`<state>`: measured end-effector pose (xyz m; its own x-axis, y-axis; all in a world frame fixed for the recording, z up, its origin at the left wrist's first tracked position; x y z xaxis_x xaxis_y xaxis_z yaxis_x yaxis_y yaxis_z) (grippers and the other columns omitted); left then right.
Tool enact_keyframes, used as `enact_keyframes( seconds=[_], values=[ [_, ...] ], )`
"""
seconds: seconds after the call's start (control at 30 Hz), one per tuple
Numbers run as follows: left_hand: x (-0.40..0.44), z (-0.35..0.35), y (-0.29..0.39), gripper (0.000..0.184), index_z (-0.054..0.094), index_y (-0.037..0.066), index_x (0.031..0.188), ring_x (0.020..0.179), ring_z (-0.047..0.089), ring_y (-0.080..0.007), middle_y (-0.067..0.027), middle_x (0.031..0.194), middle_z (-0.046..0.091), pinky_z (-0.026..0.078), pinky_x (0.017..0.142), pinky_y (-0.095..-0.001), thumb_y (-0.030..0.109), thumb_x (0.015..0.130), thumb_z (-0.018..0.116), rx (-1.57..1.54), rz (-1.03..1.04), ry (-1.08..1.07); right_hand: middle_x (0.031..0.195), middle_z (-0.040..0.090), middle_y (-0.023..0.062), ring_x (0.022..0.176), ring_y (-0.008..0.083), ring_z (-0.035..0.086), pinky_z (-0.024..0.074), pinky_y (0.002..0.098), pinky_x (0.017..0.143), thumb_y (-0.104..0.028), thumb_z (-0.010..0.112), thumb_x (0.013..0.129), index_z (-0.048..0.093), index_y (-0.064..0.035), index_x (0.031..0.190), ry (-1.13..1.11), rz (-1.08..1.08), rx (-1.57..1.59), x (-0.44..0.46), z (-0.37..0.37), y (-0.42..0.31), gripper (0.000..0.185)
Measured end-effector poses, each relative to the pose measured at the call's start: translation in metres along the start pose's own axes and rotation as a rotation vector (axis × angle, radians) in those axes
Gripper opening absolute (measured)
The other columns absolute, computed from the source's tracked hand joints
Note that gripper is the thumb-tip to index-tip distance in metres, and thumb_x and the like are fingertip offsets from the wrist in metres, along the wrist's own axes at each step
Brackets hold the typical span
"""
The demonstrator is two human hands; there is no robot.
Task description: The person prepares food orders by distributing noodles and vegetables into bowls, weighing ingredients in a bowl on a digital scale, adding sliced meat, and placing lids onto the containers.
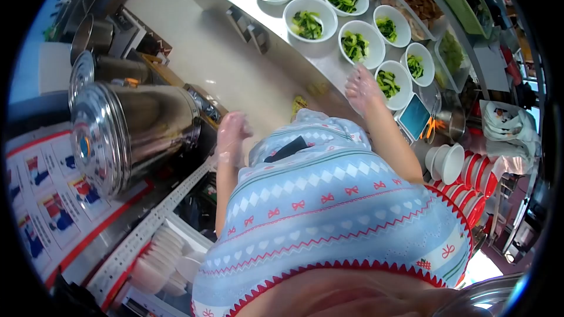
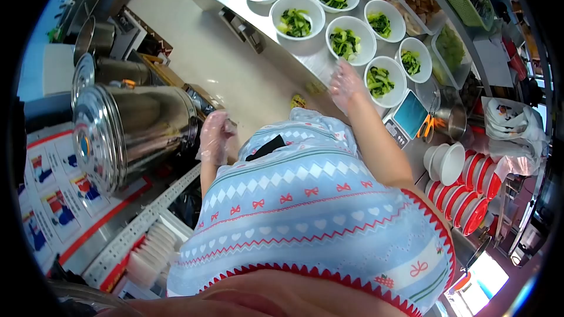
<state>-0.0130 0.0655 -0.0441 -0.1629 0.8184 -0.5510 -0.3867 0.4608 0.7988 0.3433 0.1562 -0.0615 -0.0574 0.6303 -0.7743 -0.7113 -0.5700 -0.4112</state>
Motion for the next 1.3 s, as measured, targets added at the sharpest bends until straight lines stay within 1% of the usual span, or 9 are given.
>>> enact_keyframes(
  seconds=[0.3,0.5,0.73,0.93,1.0,1.07,1.1,1.17,1.3],
  values=[
    [0.149,0.119,0.039,0.027,0.06,0.005,0.109,0.072,0.051,-0.0081,0.0003,0.084,0.056,0.045,0.066,-0.0231,0.026,0.093,0.056,0.401,-0.057,-0.298,0.064,0.038,-0.0037,0.05,0.0076,0.035,0.0291,0.0215,0.044,-0.014,0.056,0.088,0.051,-0.0093,0.089,0.079,-0.166,-0.159,0.065,0.039,-0.073,0.007],
    [0.228,0.144,0.09,0.028,0.06,0.008,0.113,0.076,0.052,-0.0086,0.0001,0.091,0.057,0.047,0.069,-0.0236,0.028,0.093,0.056,0.526,-0.117,-0.408,0.083,0.055,0.0027,0.068,0.0103,0.049,0.0439,0.0251,0.063,-0.014,0.059,0.085,0.054,-0.0042,0.105,0.008,-0.267,-0.335,0.099,0.092,-0.086,0.023],
    [0.34,0.167,0.162,0.024,0.059,0.007,0.109,0.074,0.051,-0.008,0.001,0.087,0.058,0.046,0.066,-0.0226,0.024,0.092,0.056,0.743,-0.121,-0.637,0.096,0.06,0.0051,0.08,0.0121,0.057,0.0489,0.0267,0.075,-0.019,0.054,0.091,0.057,-0.0008,0.114,0.347,-0.722,-0.385,0.129,0.116,-0.151,0.03],
    [0.382,0.175,0.178,0.022,0.06,0.006,0.106,0.07,0.052,-0.0079,-0.0003,0.085,0.059,0.045,0.063,-0.0221,0.023,0.092,0.055,0.796,-0.214,-0.746,0.116,0.062,0.0202,0.108,0.0319,0.06,0.0459,0.0377,0.092,-0.022,0.056,0.087,0.057,-0.0027,0.121,0.919,-1.187,-1.019,0.136,0.135,-0.303,0.04],
    [0.389,0.174,0.175,0.023,0.06,0.005,0.106,0.07,0.053,-0.0084,-0.0012,0.084,0.059,0.046,0.061,-0.0227,0.023,0.092,0.055,0.826,-0.237,-0.747,0.116,0.061,0.0207,0.11,0.034,0.058,0.0464,0.0398,0.093,-0.022,0.056,0.084,0.059,-0.0034,0.121,1.019,-1.187,-1.176,0.182,0.122,-0.362,0.041],
    [0.389,0.179,0.174,0.023,0.06,0.006,0.106,0.07,0.053,-0.0085,-0.0008,0.084,0.059,0.045,0.062,-0.0226,0.024,0.092,0.054,0.846,-0.231,-0.748,0.12,0.059,0.0226,0.112,0.0339,0.058,0.0476,0.0404,0.093,-0.021,0.06,0.08,0.062,-0.0042,0.117,1.071,-0.615,-1.485,0.228,0.121,-0.408,0.041],
    [0.39,0.179,0.177,0.022,0.059,0.007,0.105,0.07,0.053,-0.0085,-0.0005,0.085,0.059,0.045,0.063,-0.0226,0.025,0.093,0.054,0.875,-0.219,-0.735,0.12,0.059,0.0226,0.112,0.0339,0.058,0.0476,0.0404,0.093,-0.021,0.06,0.08,0.062,-0.0042,0.117,1.069,-0.619,-1.487,0.241,0.123,-0.424,0.041],
    [0.393,0.175,0.172,0.023,0.06,0.008,0.105,0.07,0.053,-0.0086,-0.0004,0.085,0.059,0.045,0.063,-0.0229,0.026,0.093,0.054,0.848,-0.247,-0.703,0.125,0.056,0.0199,0.115,0.0333,0.056,0.0461,0.0417,0.095,-0.03,0.058,0.085,0.061,-0.0056,0.12,0.958,-0.098,-1.787,0.282,0.105,-0.426,0.043],
    [0.398,0.164,0.171,0.026,0.06,0.005,0.106,0.07,0.056,-0.0106,-0.0034,0.085,0.06,0.048,0.062,-0.0246,0.025,0.091,0.053,0.87,-0.265,-0.632,0.12,0.061,0.0165,0.106,0.0315,0.061,0.05,0.0428,0.087,-0.018,0.061,0.083,0.065,-0.0054,0.114,1.028,-0.083,-1.642,0.288,0.098,-0.437,0.034]
  ],
)
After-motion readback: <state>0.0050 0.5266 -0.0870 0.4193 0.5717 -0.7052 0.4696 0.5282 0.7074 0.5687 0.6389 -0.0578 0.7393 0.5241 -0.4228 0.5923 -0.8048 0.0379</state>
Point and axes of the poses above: each hand's wrist, its own x-axis towards the middle knuckle, its own z-axis out of the palm, y = z × x, the point moved 8 cm from there along x, towards the middle knuckle
